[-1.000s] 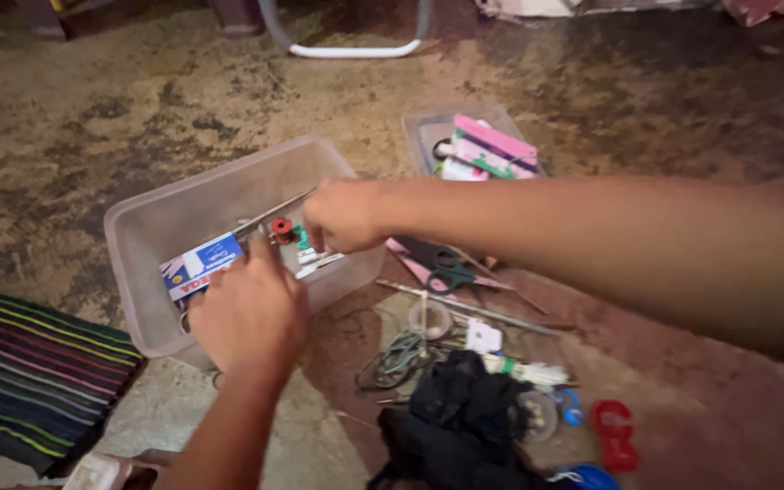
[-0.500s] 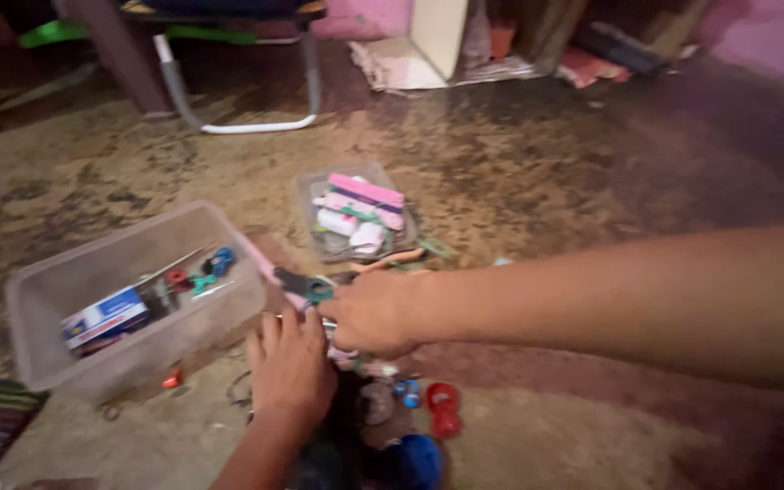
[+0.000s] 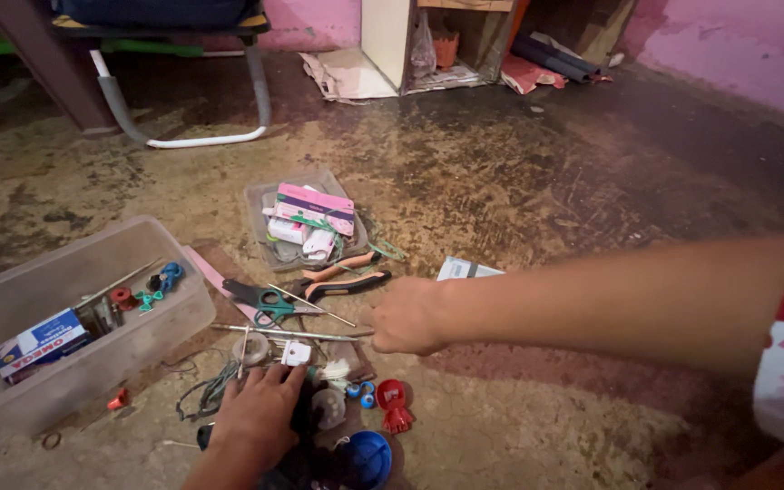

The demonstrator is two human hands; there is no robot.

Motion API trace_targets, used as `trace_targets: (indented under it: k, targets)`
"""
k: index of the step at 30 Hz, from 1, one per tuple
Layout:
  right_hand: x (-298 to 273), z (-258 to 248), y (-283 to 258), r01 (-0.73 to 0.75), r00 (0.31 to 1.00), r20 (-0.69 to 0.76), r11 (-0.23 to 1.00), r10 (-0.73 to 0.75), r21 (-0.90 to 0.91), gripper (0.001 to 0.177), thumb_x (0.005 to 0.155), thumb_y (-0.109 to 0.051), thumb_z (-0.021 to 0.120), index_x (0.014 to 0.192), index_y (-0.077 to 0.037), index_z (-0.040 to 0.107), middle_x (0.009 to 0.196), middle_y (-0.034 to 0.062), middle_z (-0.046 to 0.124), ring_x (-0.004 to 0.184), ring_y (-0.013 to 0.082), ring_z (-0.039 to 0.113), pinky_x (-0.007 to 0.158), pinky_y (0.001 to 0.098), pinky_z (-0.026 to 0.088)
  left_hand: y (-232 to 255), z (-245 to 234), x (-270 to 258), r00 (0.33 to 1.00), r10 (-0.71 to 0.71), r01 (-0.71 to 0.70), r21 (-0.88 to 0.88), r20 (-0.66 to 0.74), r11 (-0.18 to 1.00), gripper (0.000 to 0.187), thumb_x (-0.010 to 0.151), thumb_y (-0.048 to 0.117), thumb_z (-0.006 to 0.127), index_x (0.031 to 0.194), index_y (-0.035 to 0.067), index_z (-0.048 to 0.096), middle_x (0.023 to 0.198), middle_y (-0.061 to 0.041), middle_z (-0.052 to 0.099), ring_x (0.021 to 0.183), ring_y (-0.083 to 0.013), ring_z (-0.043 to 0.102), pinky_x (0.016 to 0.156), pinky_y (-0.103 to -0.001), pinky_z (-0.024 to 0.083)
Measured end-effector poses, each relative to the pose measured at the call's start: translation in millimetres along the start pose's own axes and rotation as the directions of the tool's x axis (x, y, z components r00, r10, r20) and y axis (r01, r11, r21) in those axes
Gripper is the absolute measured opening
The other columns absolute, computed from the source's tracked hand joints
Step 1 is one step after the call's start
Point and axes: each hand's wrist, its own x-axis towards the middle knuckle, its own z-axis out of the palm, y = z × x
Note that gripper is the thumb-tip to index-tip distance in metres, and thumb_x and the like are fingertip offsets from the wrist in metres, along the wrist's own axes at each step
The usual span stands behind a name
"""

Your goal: The person sits on the floor and handles a white electrical plug, attaching wires to it. They then pick up a metal rod and wrap a black cloth around it, followed by wrapping a rubber band around the cloth-covered rod.

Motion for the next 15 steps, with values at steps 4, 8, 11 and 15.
trace_targets:
  k: [4,8,11,15]
  targets:
    - [24,6,4,0.003,1.0,-0.026,1.0,-0.003,-0.001,0.016,0.077,-0.018,0.071,0.09,-0.01,0.074,0.113,0.0148,0.065,0.101,0.0339,0.07,0.077,0.0484,0.058,1,11,13,1.0,-0.014,0.014,-0.004,-0.006,1.0,0.093,0.081,0.025,0.084,0.156,0.024,0.029,0.151,-0.003,0.04,0.143,-0.0269,0.038,0.117,-0.046,0.036]
    - [54,19,9,-0.037,0.996,-0.083,0.998,0.041,0.051,0.016,0.085,-0.019,0.064,0.092,-0.007,0.073,0.107,0.0151,0.069,0.096,0.0357,0.072,0.073,0.0487,0.059,1,28,27,0.977,-0.028,0.019,-0.047,-0.211,0.999,0.07,0.087,0.01,0.068,0.148,0.025,0.038,0.149,-0.01,0.041,0.136,-0.0312,0.042,0.106,-0.047,0.043]
    - [77,32,12,-0.077,0.993,-0.082,0.986,0.089,0.146,0.019,0.091,-0.019,0.06,0.096,-0.006,0.072,0.102,0.0161,0.071,0.094,0.0356,0.073,0.071,0.0484,0.059,0,32,30,0.974,-0.071,0.053,-0.089,-0.213,0.995,0.073,0.085,0.009,0.065,0.15,0.028,0.038,0.144,-0.008,0.042,0.135,-0.031,0.041,0.106,-0.048,0.043]
    - [109,49,17,-0.15,0.98,-0.094,0.963,0.174,0.223,0.019,0.093,-0.019,0.058,0.099,-0.007,0.071,0.104,0.0166,0.07,0.094,0.0356,0.073,0.069,0.0487,0.06,0,27,35,0.96,-0.094,0.058,-0.141,-0.264,0.988,0.07,0.083,0.008,0.066,0.146,0.025,0.041,0.143,-0.009,0.045,0.131,-0.0319,0.046,0.102,-0.047,0.046]
